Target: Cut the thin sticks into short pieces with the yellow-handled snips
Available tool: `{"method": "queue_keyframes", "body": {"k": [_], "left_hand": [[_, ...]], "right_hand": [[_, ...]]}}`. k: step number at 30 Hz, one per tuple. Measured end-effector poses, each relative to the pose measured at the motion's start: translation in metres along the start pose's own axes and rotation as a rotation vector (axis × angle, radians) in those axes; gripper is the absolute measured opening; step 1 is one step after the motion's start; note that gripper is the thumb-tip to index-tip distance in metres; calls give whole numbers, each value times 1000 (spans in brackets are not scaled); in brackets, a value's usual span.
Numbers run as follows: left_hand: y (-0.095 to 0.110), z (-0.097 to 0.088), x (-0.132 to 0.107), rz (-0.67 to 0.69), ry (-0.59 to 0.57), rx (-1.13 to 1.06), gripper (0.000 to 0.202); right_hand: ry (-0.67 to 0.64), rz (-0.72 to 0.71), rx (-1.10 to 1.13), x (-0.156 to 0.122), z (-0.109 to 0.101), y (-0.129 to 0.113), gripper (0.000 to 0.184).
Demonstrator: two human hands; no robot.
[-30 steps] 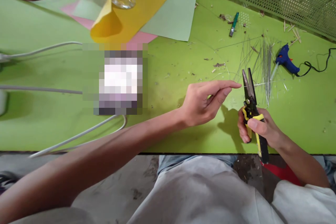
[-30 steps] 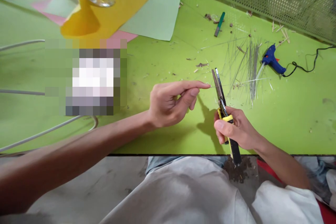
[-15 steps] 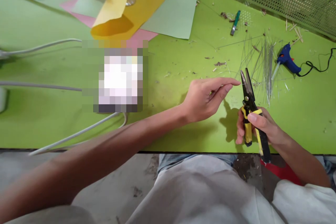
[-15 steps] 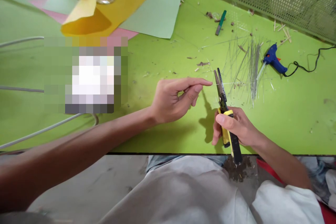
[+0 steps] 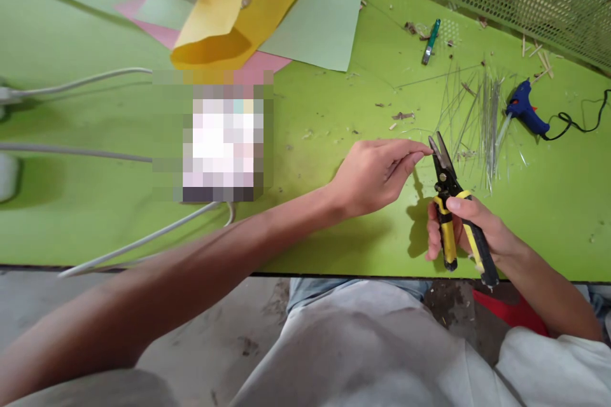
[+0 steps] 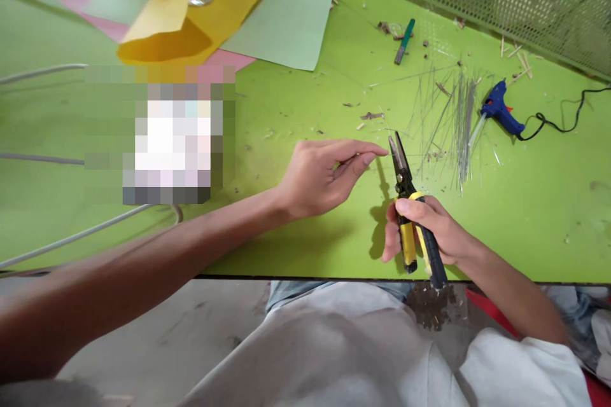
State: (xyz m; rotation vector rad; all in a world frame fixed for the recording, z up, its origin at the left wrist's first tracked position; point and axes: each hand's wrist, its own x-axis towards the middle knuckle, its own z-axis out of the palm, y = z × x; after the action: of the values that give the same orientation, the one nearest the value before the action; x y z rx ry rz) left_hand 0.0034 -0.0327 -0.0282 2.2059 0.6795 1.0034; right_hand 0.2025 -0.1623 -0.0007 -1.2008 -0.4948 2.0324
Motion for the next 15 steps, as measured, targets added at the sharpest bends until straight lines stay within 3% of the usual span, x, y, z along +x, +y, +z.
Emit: {"method": "queue_keyframes", "body": {"k": [8, 15], "left_hand": [[4, -9, 1, 257, -51, 210, 29], [8, -13, 2, 249, -55, 227, 29]], "right_hand": [[68, 11, -40, -4, 4, 3, 46], [84, -55, -156, -6, 9, 5, 52]]}}
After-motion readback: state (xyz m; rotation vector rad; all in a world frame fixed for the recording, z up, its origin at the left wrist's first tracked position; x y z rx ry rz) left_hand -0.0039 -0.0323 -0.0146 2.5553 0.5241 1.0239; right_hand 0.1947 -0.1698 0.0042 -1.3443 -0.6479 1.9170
